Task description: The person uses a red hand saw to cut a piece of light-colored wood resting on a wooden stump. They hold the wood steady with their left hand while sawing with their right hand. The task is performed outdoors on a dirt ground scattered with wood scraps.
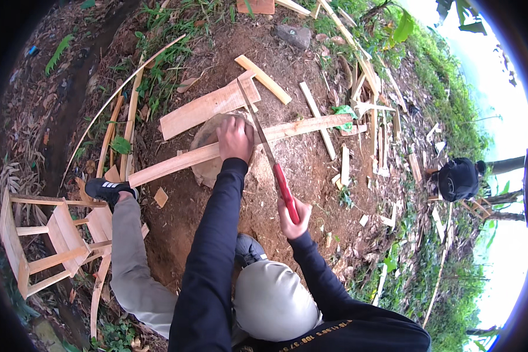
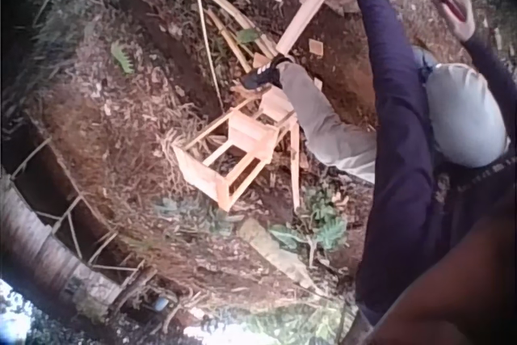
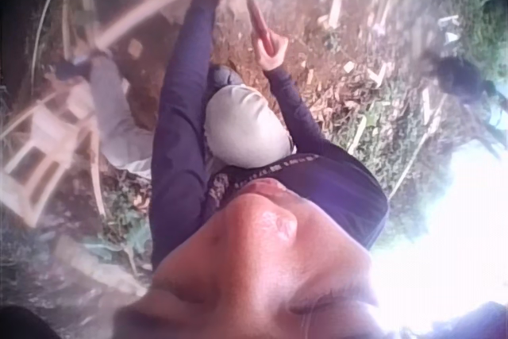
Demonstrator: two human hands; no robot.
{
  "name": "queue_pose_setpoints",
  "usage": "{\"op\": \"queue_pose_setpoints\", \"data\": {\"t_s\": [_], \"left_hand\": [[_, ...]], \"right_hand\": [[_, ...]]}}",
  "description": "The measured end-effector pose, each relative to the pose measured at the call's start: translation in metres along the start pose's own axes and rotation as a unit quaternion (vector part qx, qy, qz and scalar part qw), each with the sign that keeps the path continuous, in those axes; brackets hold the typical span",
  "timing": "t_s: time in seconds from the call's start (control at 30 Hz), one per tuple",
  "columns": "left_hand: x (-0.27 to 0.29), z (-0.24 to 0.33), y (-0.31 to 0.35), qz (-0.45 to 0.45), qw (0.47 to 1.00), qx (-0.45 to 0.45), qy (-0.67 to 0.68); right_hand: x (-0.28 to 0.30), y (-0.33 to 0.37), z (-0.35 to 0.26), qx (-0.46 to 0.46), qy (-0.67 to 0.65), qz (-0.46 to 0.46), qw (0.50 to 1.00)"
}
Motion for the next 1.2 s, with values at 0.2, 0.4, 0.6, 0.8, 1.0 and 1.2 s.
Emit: {"op": "queue_pose_setpoints", "data": {"t_s": [0.2,0.4,0.6,0.8,1.0,1.2], "left_hand": [[0.005,-0.002,-0.017,0.027,0.997,-0.071,-0.01],[0.01,0.009,-0.016,0.005,0.999,-0.043,0.015],[0.002,-0.01,-0.018,0.036,0.995,0.039,0.084],[0.002,-0.016,-0.023,0.023,1.0,0.01,0.0],[0.008,0.009,-0.022,0.061,0.997,-0.029,0.036],[0.008,-0.002,-0.026,0.08,0.997,-0.015,0.015]], "right_hand": [[0.012,0.044,-0.004,0.026,0.018,0.026,0.999],[-0.008,0.003,-0.01,-0.003,-0.017,0.029,0.999],[-0.016,0.001,0.013,-0.005,-0.047,0.055,0.997],[-0.012,0.02,0.001,-0.049,-0.064,0.035,0.996],[-0.027,-0.041,-0.004,0.011,-0.043,0.038,0.998],[-0.005,0.01,0.001,-0.04,-0.062,0.039,0.996]]}}
Point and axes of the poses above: each hand's wrist, its own y-axis away from the middle knuckle, its own x-axis out of the back of the hand, z = x × y, the point moved 8 cm from there along -y, towards the middle knuckle, and after that the axes turned 6 degrees about y, right-handed, at the moved point
